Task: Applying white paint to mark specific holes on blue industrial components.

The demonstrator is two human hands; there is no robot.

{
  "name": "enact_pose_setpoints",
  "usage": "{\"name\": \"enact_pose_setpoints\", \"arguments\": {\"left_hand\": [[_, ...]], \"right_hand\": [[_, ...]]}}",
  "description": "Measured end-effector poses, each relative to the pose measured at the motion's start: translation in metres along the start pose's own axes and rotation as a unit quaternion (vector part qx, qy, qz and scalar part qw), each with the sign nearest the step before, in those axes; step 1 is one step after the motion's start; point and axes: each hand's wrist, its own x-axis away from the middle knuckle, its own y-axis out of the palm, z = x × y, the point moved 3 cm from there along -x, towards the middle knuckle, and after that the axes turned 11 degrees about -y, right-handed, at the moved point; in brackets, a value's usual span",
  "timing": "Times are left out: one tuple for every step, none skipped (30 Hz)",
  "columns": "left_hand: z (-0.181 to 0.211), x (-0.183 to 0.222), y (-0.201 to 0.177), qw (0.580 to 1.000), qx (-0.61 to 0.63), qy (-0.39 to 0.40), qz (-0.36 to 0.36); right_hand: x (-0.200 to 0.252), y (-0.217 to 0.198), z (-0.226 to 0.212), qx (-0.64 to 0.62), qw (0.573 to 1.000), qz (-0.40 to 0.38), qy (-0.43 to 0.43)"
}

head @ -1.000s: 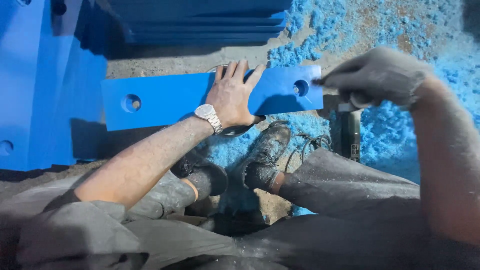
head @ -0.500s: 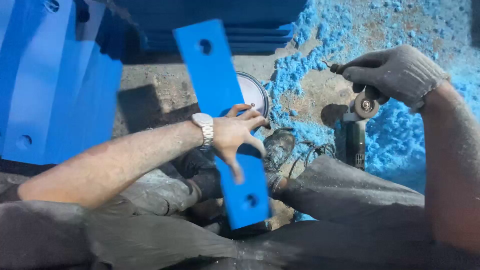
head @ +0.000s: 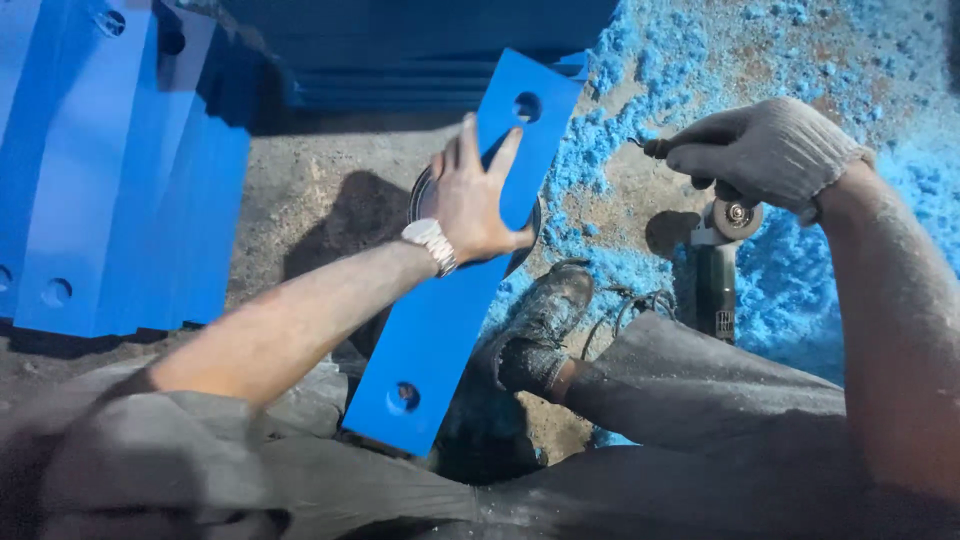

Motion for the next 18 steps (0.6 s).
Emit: {"name": "enact_pose_setpoints", "arguments": {"left_hand": [[0.002, -0.01, 0.002, 1.0, -0.007, 0.008, -0.004], [0.006, -0.019, 0.006, 1.0, -0.012, 0.017, -0.01], [0.008, -0.029, 0.009, 1.0, -0.01, 0.019, -0.011], [0.012, -0.039, 0.013, 0.999, -0.013, 0.047, -0.024], [0.015, -0.049, 0.017, 0.996, -0.016, 0.076, -0.037], [0.018, -0.049, 0.015, 0.996, -0.015, 0.076, -0.036], [0.021, -0.048, 0.013, 0.994, -0.024, 0.1, -0.047], [0.023, -0.047, 0.01, 0.99, -0.034, 0.123, -0.058], [0.02, -0.042, 0.008, 0.99, -0.034, 0.122, -0.057], [0.018, -0.038, 0.007, 0.989, -0.031, 0.133, -0.06], [0.016, -0.033, 0.007, 0.987, -0.027, 0.144, -0.063], [0.012, -0.027, 0.007, 0.987, -0.026, 0.145, -0.064], [0.009, -0.021, 0.007, 0.985, -0.022, 0.16, -0.058], [0.005, -0.015, 0.007, 0.983, -0.017, 0.175, -0.052], [0.006, -0.011, 0.005, 0.983, -0.015, 0.176, -0.053], [0.006, -0.005, 0.003, 0.982, -0.016, 0.183, -0.045], [0.006, 0.0, 0.0, 0.981, -0.016, 0.19, -0.037], [0.007, 0.0, -0.001, 0.981, -0.016, 0.191, -0.037]], "right_hand": [[-0.002, 0.0, 0.0, -0.005, 1.0, 0.001, -0.008], [-0.002, 0.0, 0.002, -0.009, 1.0, 0.001, -0.015], [-0.001, 0.0, 0.002, -0.008, 1.0, 0.001, -0.012], [-0.001, 0.0, 0.002, -0.003, 1.0, 0.006, -0.016], [0.0, -0.001, 0.003, 0.001, 1.0, 0.01, -0.021], [0.001, -0.002, 0.002, 0.002, 1.0, 0.01, -0.021], [0.003, -0.003, 0.001, 0.014, 1.0, 0.012, -0.02], [0.004, -0.004, -0.001, 0.024, 0.999, 0.014, -0.02], [0.003, -0.004, 0.0, 0.024, 0.999, 0.014, -0.022], [0.002, -0.002, 0.001, 0.032, 0.999, 0.001, -0.021], [0.001, 0.0, 0.003, 0.039, 0.999, -0.012, -0.021], [0.003, 0.001, 0.0, 0.039, 0.999, -0.013, -0.019], [0.005, 0.003, -0.003, 0.055, 0.998, -0.027, -0.024], [0.007, 0.005, -0.005, 0.071, 0.996, -0.04, -0.029], [0.007, 0.007, -0.007, 0.072, 0.996, -0.042, -0.027], [0.006, 0.009, -0.011, 0.096, 0.993, -0.048, -0.045], [0.006, 0.012, -0.015, 0.12, 0.989, -0.055, -0.062], [0.005, 0.009, -0.023, 0.12, 0.989, -0.055, -0.062]]}}
